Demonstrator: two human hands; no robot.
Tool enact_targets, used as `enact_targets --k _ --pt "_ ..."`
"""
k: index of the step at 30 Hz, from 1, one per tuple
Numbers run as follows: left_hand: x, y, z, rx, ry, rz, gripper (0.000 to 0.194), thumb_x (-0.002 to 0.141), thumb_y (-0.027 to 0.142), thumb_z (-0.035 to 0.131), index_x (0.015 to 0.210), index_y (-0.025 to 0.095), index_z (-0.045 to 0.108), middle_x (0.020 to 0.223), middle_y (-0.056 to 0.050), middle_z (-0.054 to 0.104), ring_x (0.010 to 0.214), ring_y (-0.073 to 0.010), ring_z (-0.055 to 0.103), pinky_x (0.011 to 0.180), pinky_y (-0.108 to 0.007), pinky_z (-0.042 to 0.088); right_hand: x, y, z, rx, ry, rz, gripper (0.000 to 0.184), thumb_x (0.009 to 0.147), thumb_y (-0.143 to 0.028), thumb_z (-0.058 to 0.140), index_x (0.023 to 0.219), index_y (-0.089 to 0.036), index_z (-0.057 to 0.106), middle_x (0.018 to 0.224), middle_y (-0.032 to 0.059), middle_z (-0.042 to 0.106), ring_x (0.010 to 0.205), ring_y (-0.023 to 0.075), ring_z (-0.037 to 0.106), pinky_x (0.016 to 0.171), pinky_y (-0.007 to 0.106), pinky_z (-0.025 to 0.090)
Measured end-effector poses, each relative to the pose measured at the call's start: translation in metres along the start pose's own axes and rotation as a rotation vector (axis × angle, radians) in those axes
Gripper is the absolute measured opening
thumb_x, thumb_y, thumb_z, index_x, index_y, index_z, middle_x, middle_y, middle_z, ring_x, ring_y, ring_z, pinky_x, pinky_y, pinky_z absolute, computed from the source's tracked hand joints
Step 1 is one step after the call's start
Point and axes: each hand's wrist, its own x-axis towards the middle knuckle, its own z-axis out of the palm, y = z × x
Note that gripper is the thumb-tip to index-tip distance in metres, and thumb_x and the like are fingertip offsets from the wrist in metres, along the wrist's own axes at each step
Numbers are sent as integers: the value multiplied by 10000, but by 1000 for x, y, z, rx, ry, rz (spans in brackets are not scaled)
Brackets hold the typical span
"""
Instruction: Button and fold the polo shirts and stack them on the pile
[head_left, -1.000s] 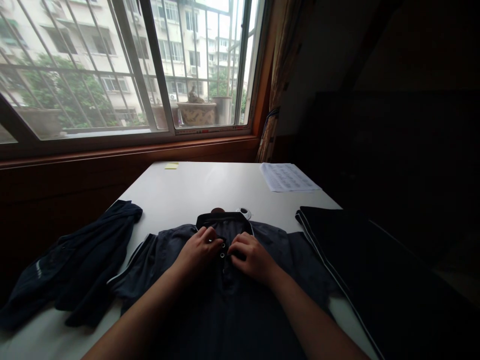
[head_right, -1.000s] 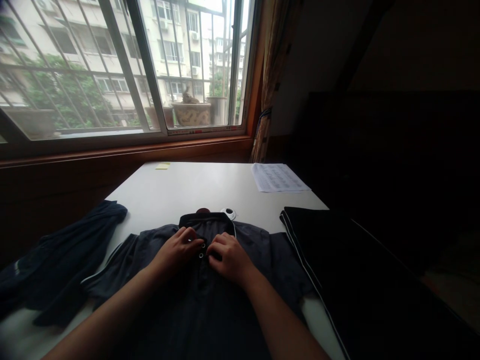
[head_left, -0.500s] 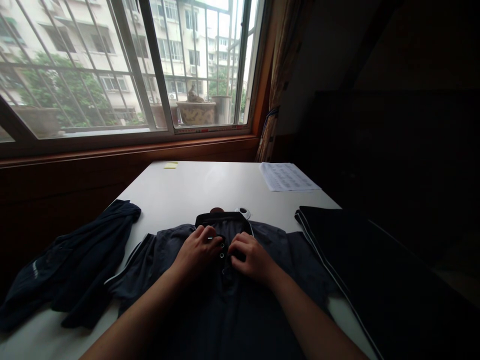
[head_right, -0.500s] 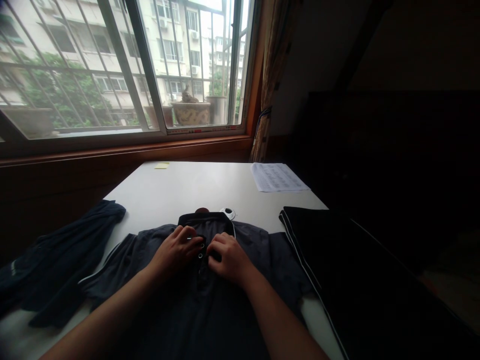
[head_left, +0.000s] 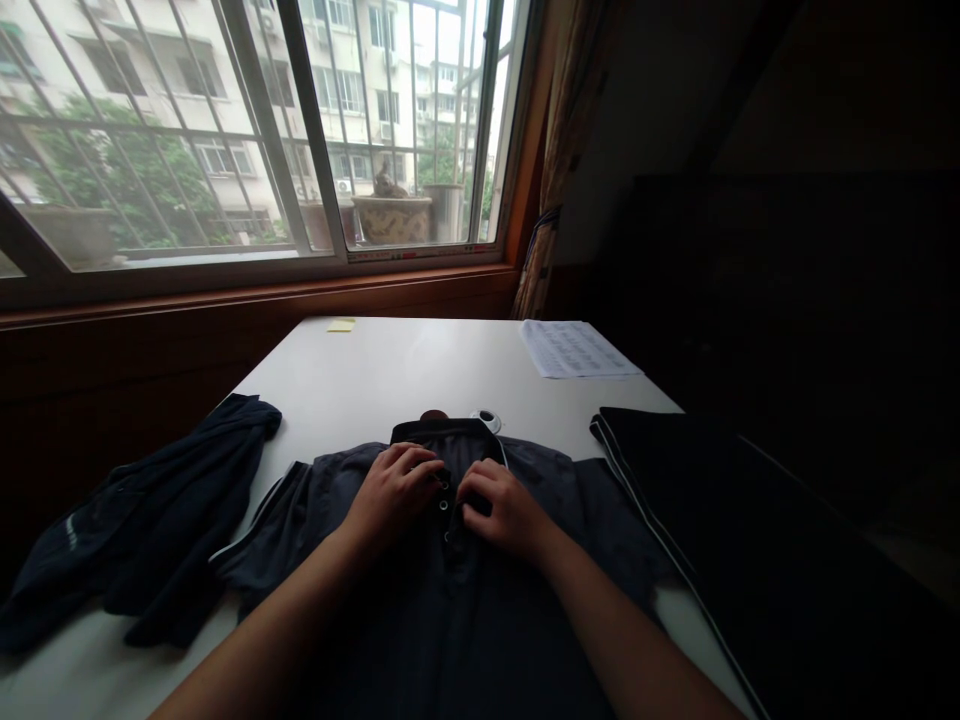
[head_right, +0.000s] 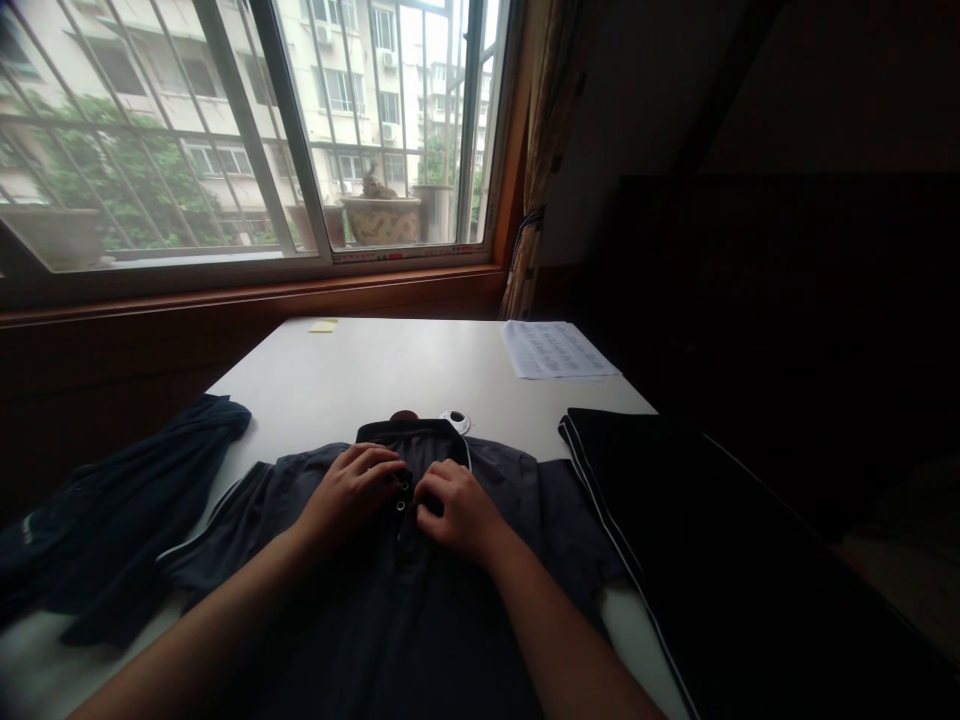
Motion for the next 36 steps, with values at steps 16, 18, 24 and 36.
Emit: enact_targets --k 16,18,24,36 --pt "-5 -13 11 45 -98 -135 349 971 283 597 1320 288 586 1266 -58 603 1249 -281 475 995 -463 443 1 -2 -3 17 2 5 169 771 -78 652 838 -230 623 881 21 634 869 205 561 829 364 471" --pt "-5 -12 10 60 -93 -144 338 942 309 643 1279 290 615 1212 -63 593 1207 -284 482 986 -468 447 1 -2 -3 16 0 9 173 771 -74 649 842 -230 623 880 21 632 872 205 561 827 362 472" --pt "-3 -10 4 4 -36 -174 108 903 304 690 989 243 665 1119 -56 600 1139 -279 481 993 -474 441 1 -2 -2 8 -3 16 174 776 -76 646 852 -229 615 884 22 627 874 205 562 824 359 469" --pt "-3 -12 -1 -450 -63 -180 217 988 314 516 1129 235 660 1008 -59 652 975 -214 609 900 -365 498 0 -3 -2 24 23 -12 199 776 -64 617 879 -232 594 901 26 609 884 203 563 831 352 481"
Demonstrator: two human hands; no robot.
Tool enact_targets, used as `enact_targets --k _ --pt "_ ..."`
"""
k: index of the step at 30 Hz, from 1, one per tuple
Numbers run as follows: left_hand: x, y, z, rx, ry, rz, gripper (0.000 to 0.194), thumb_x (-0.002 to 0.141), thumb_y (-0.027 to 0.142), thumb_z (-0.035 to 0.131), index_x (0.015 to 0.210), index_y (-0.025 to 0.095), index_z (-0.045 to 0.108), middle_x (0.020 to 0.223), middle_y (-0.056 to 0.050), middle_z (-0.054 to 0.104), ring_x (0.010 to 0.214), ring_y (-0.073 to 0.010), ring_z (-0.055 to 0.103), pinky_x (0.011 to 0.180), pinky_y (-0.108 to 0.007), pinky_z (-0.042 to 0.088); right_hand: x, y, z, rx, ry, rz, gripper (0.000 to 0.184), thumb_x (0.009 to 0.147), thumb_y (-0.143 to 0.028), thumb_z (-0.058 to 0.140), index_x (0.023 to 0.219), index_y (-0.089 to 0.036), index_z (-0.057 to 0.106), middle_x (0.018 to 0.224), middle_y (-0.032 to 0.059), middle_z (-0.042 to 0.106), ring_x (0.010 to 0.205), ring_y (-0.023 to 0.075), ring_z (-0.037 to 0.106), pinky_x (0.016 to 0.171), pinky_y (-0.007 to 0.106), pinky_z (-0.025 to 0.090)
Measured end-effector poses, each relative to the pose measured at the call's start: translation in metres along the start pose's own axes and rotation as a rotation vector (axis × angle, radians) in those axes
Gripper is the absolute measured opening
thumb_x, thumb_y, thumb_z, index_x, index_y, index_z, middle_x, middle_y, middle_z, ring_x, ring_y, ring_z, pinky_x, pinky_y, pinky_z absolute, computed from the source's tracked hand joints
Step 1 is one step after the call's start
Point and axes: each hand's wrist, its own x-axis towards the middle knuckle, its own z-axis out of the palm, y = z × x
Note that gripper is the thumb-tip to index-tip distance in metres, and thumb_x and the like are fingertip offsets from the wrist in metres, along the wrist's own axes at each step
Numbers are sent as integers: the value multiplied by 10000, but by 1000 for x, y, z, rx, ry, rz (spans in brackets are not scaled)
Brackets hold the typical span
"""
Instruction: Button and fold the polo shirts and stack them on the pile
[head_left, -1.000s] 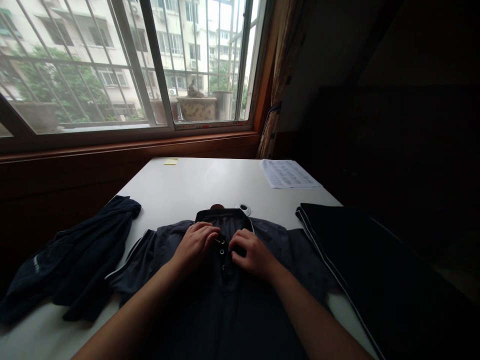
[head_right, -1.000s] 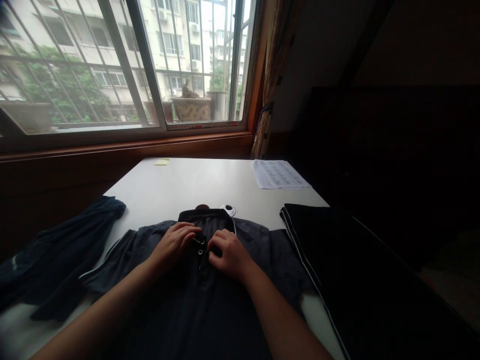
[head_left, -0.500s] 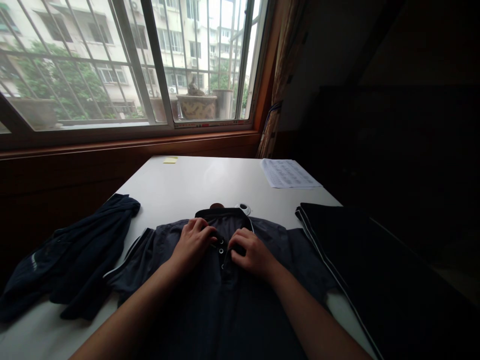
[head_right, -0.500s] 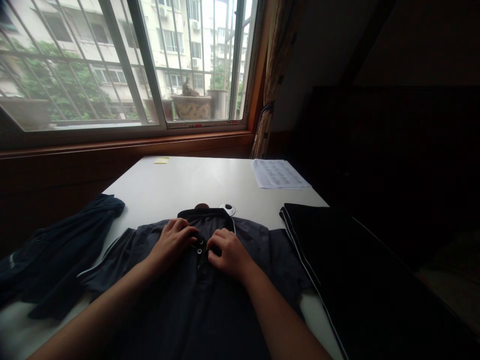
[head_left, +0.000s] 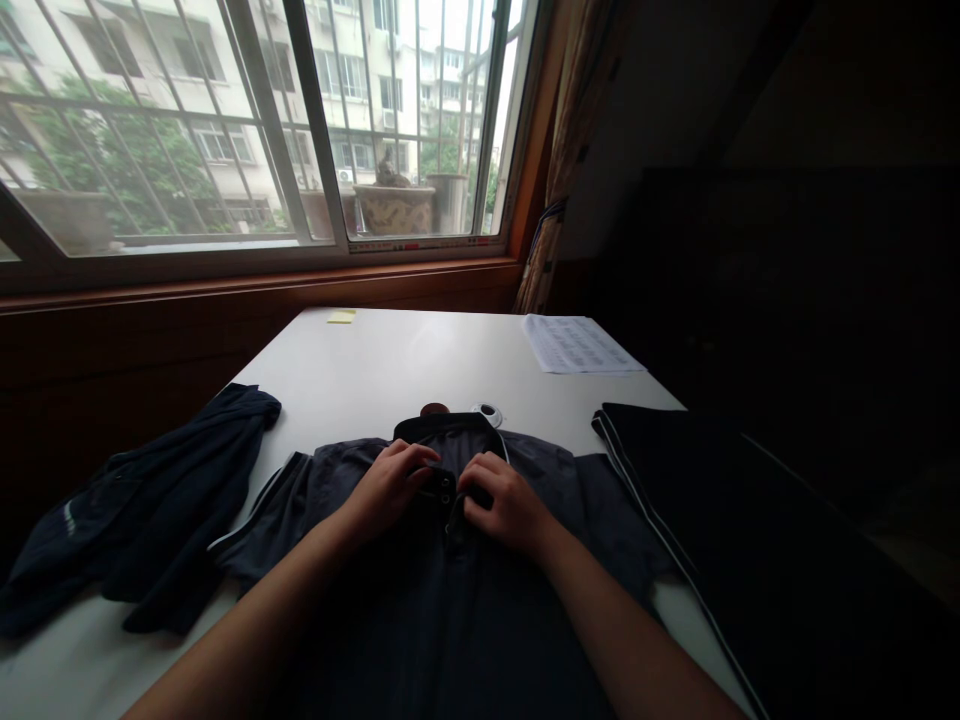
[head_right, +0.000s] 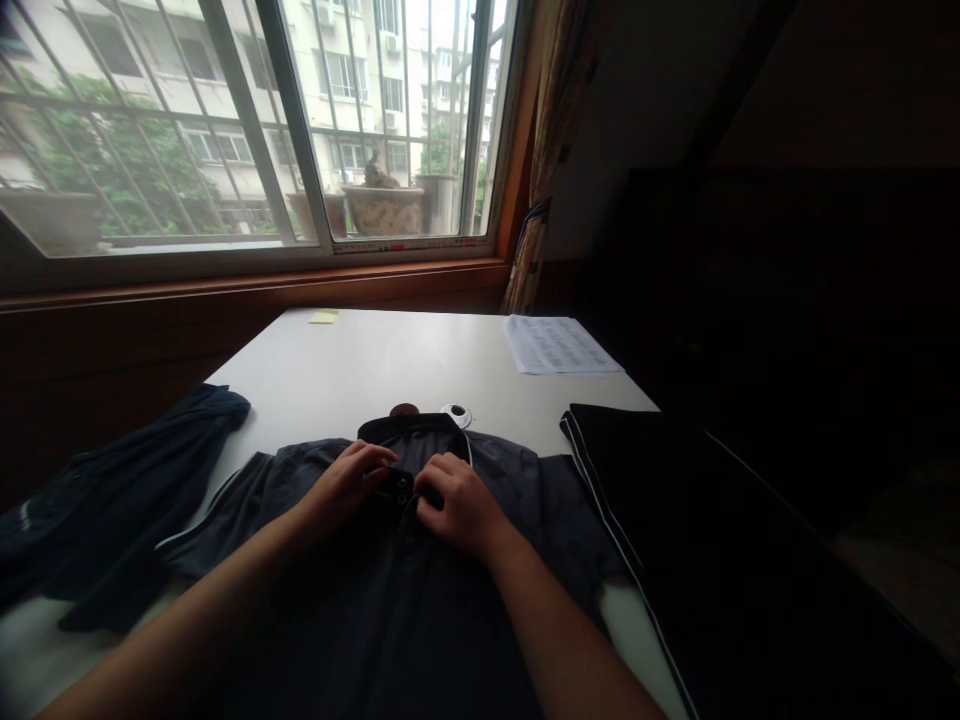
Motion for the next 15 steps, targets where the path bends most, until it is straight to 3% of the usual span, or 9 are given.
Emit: enact_targets --k 7,11,15 --pt "2 6 -7 28 -142 94 306 1039 302 403 1149 261 685 986 -47 699 973 -214 580 909 -373 459 0 0 0 16 15 -7 225 760 -48 619 882 -236 599 907 24 611 891 202 569 835 352 489" --pt "1 10 -6 133 -192 153 287 1004 353 531 1271 315 628 1107 -32 704 1036 -220 566 943 -392 428 0 0 0 14 22 -12 220 760 -47 623 862 -240 597 903 24 614 888 202 573 827 352 497" --pt "-1 10 -2 230 -188 148 257 988 324 567 1232 309 646 1115 -30 711 1047 -225 570 932 -400 415 -1 0 1 12 24 -9 228 765 -48 627 879 -245 603 902 21 617 891 202 578 830 350 499"
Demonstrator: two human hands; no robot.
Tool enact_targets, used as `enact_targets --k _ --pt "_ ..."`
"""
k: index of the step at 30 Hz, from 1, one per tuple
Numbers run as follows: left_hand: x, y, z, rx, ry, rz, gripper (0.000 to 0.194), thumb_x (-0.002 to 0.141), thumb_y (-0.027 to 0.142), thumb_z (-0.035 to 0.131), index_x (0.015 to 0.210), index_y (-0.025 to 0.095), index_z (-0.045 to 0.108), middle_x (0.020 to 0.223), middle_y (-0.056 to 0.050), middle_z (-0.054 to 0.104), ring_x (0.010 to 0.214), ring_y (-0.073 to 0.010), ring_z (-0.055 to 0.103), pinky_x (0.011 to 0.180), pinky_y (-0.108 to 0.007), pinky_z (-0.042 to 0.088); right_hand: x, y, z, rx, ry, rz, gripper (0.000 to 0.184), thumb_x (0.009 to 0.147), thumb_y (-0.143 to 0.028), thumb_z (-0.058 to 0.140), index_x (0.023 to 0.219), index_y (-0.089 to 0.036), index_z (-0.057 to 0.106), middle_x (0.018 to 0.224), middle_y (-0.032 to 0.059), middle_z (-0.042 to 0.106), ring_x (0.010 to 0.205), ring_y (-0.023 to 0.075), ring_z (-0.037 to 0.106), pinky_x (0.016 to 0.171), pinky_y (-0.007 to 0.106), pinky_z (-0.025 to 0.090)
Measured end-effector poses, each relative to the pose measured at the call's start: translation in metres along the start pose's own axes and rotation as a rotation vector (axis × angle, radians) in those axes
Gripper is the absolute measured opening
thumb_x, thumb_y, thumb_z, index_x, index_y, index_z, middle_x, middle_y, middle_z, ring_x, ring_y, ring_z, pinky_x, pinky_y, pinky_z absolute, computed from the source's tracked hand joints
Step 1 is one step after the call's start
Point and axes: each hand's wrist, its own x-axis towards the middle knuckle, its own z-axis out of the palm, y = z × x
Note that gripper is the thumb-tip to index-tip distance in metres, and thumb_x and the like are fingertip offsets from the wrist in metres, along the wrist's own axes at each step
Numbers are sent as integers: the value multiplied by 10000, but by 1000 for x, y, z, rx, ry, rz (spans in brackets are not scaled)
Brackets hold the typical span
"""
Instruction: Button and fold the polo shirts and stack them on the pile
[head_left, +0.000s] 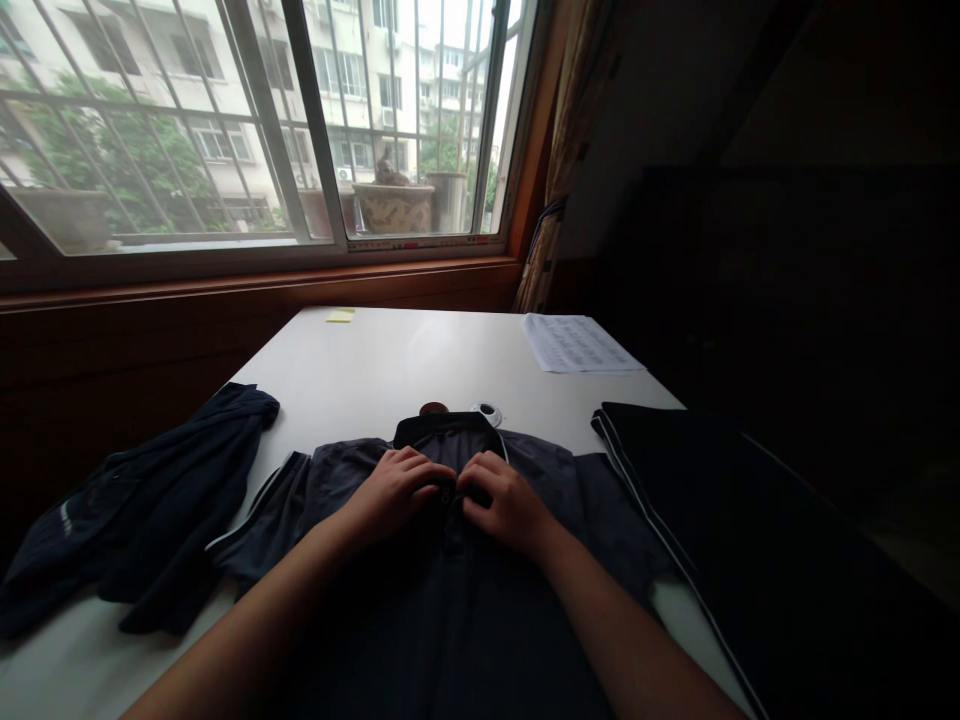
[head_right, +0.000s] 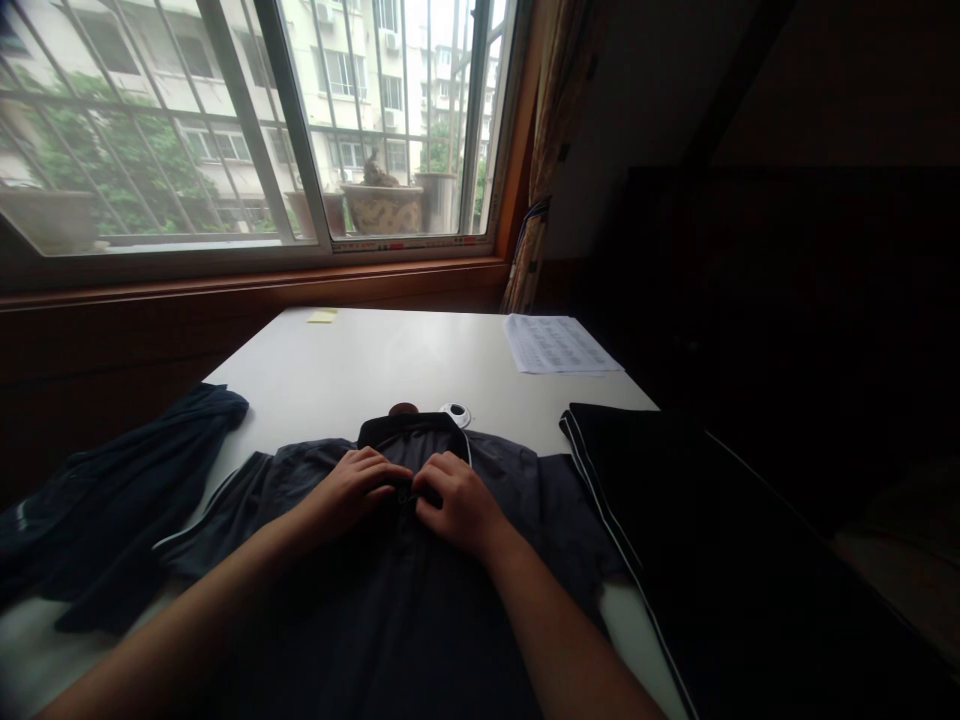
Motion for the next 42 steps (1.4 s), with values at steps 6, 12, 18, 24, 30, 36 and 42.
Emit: enact_targets --k 6,12,18,24,30,36,42 --pt "0 -1 0 -48 37 -38 199 987 304 568 1160 278 665 1060 -14 728 997 -209 594 943 -400 426 0 0 0 2 11 -13 222 773 -48 630 880 -240 602 912 26 618 895 202 580 840 351 494" --pt "-1 0 -2 -76 99 -71 183 989 285 550 1130 260 665 1042 -28 717 986 -211 601 936 -403 457 0 -1 -1 14 17 -23 226 785 -43 609 895 -240 603 917 27 614 896 201 579 837 351 494" --pt "-1 -7 5 -56 190 -97 190 976 269 570 1150 267 647 1096 -26 715 1003 -221 597 960 -432 464 0 -2 -1 24 3 -11 241 771 -39 594 898 -243 592 932 29 609 907 203 580 852 359 497" --pt "0 -6 3 -81 211 -85 204 961 272 589 1155 268 653 1091 -41 710 1004 -224 608 951 -428 478 0 -3 -2 16 11 -4 248 757 -35 584 890 -243 599 933 33 613 906 204 586 858 364 501" --pt "-1 -5 2 13 132 7 212 1006 227 493 1087 261 686 1063 -40 709 992 -211 597 957 -408 435 1 -5 -2 10 22 4 248 765 -38 595 899 -246 603 930 31 616 910 206 588 852 360 502" --pt "-1 1 4 199 80 28 230 969 201 542 1138 265 684 1121 -70 658 1003 -238 553 937 -439 426 0 -3 -2 17 23 1 254 761 -32 595 893 -248 606 922 26 617 902 203 589 844 357 506" --pt "0 3 6 237 72 6 188 975 251 570 1137 258 663 1115 -60 646 1013 -246 533 906 -421 428 0 -2 -2 6 -3 4 239 777 -41 607 900 -245 612 927 28 622 905 203 585 845 357 505"
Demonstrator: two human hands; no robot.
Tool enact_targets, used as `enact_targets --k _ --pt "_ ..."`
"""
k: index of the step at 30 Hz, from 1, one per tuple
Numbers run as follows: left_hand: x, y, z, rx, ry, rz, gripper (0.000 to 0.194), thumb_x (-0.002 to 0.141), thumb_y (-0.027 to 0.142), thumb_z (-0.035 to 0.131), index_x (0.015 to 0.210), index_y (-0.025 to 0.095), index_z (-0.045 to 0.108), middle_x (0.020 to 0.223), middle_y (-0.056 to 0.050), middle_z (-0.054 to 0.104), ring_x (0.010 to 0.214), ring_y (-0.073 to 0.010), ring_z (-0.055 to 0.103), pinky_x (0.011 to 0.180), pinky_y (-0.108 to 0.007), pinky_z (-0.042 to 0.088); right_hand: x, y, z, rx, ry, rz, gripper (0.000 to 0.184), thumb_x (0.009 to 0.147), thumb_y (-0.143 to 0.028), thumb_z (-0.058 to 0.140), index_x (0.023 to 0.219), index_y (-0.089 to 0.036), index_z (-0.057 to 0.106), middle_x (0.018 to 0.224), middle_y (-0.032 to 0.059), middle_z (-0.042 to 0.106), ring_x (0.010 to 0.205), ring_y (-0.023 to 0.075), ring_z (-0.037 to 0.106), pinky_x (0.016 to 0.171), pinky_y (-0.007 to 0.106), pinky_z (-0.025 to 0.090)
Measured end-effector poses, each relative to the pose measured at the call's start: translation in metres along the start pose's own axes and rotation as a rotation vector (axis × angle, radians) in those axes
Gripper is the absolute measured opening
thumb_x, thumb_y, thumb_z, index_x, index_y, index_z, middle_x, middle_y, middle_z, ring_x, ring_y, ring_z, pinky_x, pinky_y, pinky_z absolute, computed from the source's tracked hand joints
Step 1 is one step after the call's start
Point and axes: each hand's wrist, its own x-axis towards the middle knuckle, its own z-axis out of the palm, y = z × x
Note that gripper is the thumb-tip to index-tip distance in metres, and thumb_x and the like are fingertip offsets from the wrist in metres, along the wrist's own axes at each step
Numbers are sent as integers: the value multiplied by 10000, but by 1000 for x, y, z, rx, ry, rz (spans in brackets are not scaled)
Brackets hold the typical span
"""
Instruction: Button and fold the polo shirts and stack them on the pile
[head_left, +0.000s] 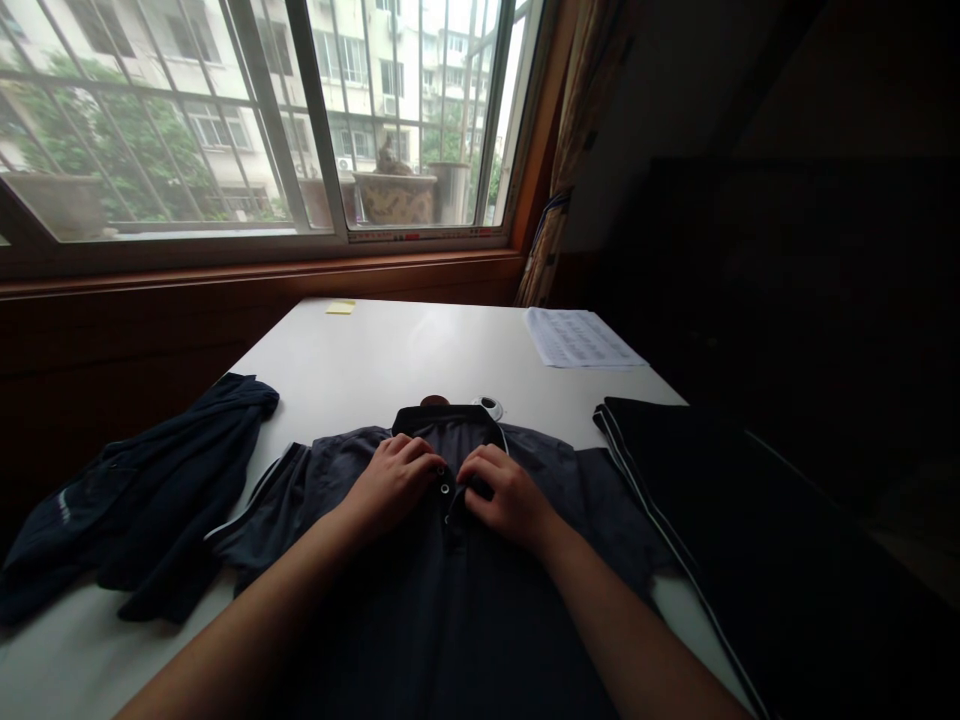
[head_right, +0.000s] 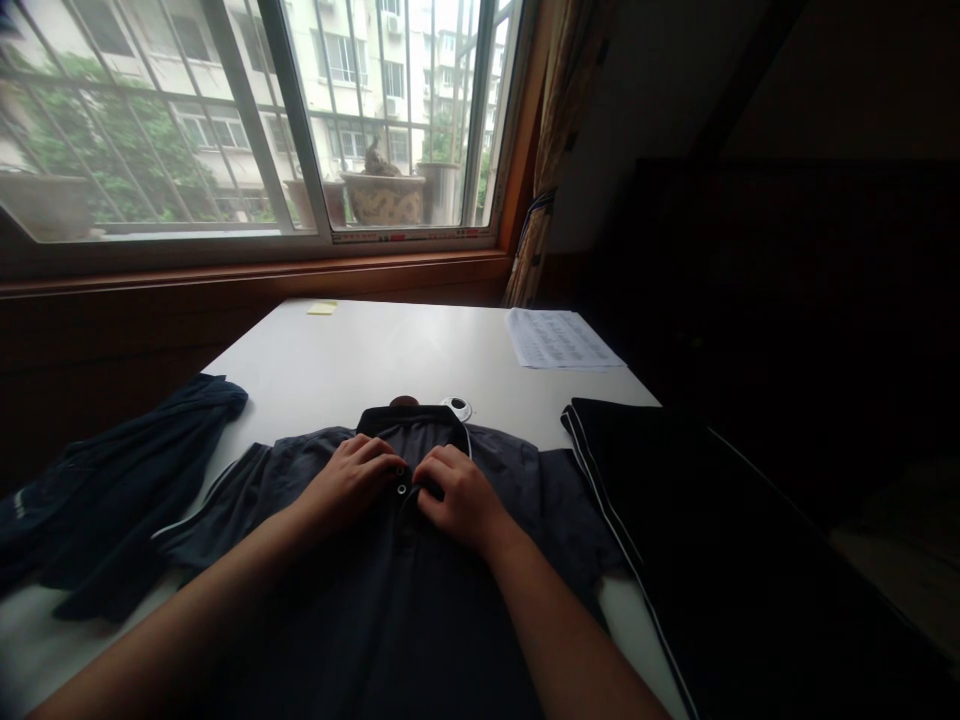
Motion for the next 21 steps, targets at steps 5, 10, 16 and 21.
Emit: enact_targets --k 5,10,16,21 --pt "0 -4 4 -4 3 -6 151 1001 278 535 1088 238 652 1083 -57 650 986 -240 535 894 -416 410 0 1 0 6 -15 6 235 787 -42 609 908 -244 612 929 26 625 917 205 589 858 362 499" --pt "-2 -2 2 -29 9 50 165 1020 280 494 1080 221 636 1084 -64 644 977 -229 536 927 -417 400 -1 2 0 19 -18 -4 230 809 -56 606 932 -251 616 947 28 626 932 207 587 869 368 498" --pt "-2 3 -6 -113 57 112 181 1033 269 466 1099 203 622 1087 -64 647 1021 -218 538 1032 -437 379 -1 -2 -2 5 43 -55 217 835 -76 610 962 -252 628 958 42 629 938 220 576 859 381 503" --pt "0 4 -5 -172 135 152 165 1032 259 476 1087 208 622 1042 -47 659 988 -193 565 1072 -449 381 -1 -3 -2 -54 97 -105 211 871 -89 609 1005 -246 654 977 55 644 954 234 558 882 410 493"
